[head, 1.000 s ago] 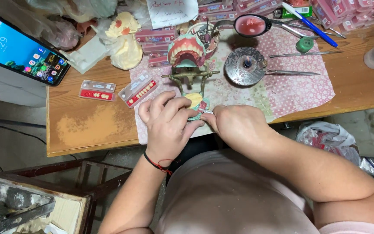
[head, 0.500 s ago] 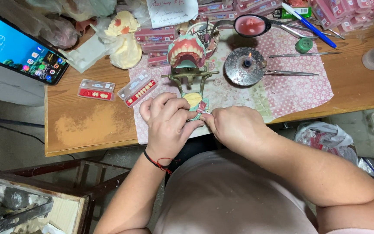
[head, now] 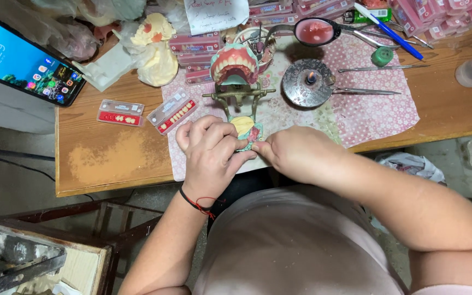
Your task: Refining a dental prosthesis model on an articulator using dental tools and wax.
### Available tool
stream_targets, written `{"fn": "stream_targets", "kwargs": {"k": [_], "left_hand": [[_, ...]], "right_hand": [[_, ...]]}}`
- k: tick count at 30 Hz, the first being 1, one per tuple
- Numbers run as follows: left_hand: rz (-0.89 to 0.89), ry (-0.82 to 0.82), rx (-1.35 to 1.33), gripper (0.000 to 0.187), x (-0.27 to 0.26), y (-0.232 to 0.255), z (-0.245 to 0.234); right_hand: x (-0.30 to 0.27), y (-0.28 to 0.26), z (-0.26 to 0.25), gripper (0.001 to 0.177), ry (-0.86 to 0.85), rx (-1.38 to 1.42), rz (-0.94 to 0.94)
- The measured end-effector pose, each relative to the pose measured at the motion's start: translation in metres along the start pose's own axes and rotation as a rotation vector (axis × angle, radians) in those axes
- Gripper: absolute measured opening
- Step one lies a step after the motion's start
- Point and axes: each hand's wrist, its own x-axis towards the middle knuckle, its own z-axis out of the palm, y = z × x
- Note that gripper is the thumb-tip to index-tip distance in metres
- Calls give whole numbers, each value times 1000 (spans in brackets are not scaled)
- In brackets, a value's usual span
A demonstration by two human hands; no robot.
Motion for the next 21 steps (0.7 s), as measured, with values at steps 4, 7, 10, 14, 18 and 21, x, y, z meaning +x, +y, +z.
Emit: {"fn": "stream_targets", "kwargs": {"k": [4, 7, 10, 14, 18, 21], "left_hand": [[2, 1, 0, 19, 1, 0, -1], [-9, -2, -2, 20, 0, 2, -2], [-6, 3, 0, 20, 0, 1, -2], [-19, -11, 19, 20, -4, -1, -1], [34, -27, 101, 27, 9, 9, -8], [-47, -100, 38, 29, 0, 2, -1]], "right_hand": [[-1, -3, -21, 63, -133, 70, -24], [-2, -3, -31, 65, -194, 139, -8], [-10, 7, -36, 63, -181, 191, 6], [-39, 51, -24, 48, 111, 421, -137], [-74, 171, 18, 31, 453, 490, 31], [-120, 249, 43, 55, 748, 467, 278]]}}
